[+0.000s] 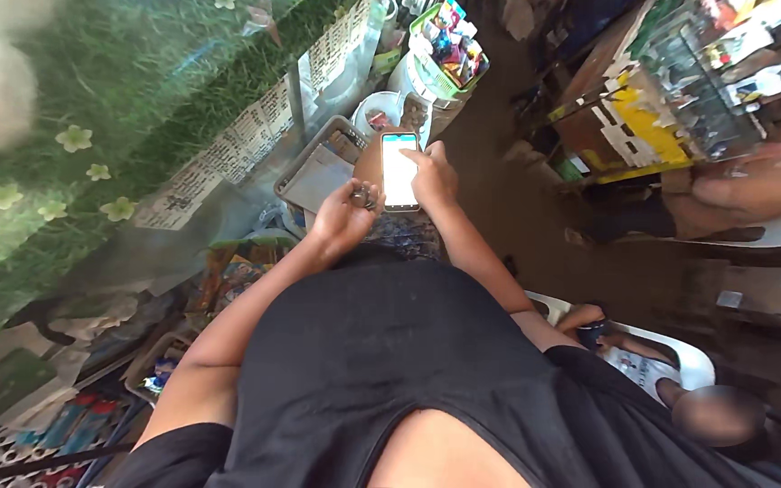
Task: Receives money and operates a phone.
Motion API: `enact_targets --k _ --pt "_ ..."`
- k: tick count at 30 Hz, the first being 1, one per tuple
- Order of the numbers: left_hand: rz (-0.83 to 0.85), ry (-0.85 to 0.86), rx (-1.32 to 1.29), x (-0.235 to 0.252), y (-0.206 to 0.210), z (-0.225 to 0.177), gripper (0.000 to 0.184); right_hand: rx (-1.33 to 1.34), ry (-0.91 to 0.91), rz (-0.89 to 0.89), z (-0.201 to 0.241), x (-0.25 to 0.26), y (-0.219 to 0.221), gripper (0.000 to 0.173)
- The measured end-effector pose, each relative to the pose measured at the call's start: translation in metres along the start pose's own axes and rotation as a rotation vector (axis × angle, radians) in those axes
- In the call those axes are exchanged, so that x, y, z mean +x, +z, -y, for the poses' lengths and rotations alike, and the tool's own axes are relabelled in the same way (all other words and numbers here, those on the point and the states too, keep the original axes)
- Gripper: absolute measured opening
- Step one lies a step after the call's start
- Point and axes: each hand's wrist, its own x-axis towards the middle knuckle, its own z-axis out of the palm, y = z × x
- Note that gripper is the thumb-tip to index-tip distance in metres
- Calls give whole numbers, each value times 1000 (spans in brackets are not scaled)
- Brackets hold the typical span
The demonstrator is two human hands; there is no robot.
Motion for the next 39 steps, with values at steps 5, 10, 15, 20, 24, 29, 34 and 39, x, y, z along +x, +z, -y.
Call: enact_targets --k 5,10,15,20,24,29,34,39 --pt "4 -13 -24 0 -1 1 18 -2 10 -25 4 11 -3 61" --pt "7 -10 -19 0 -1 0 19 57 -1 -86 -9 1 -1 48" --pt "7 -11 -29 1 0 -1 20 108 -144 -145 -33 -24 10 40" --pt "-9 -7 -28 4 3 -2 19 126 -238 -152 -45 -44 16 36" --pt "-1 -9 -16 5 5 -3 18 139 -253 -189 -49 -46 17 38" --pt "7 4 8 6 8 -1 17 102 -205 -183 -46 -41 17 41" --pt "6 -8 -7 7 7 -1 17 53 -174 -160 -43 -36 20 41" --pt "20 -12 1 8 6 -2 18 87 -175 -187 -44 -35 18 44"
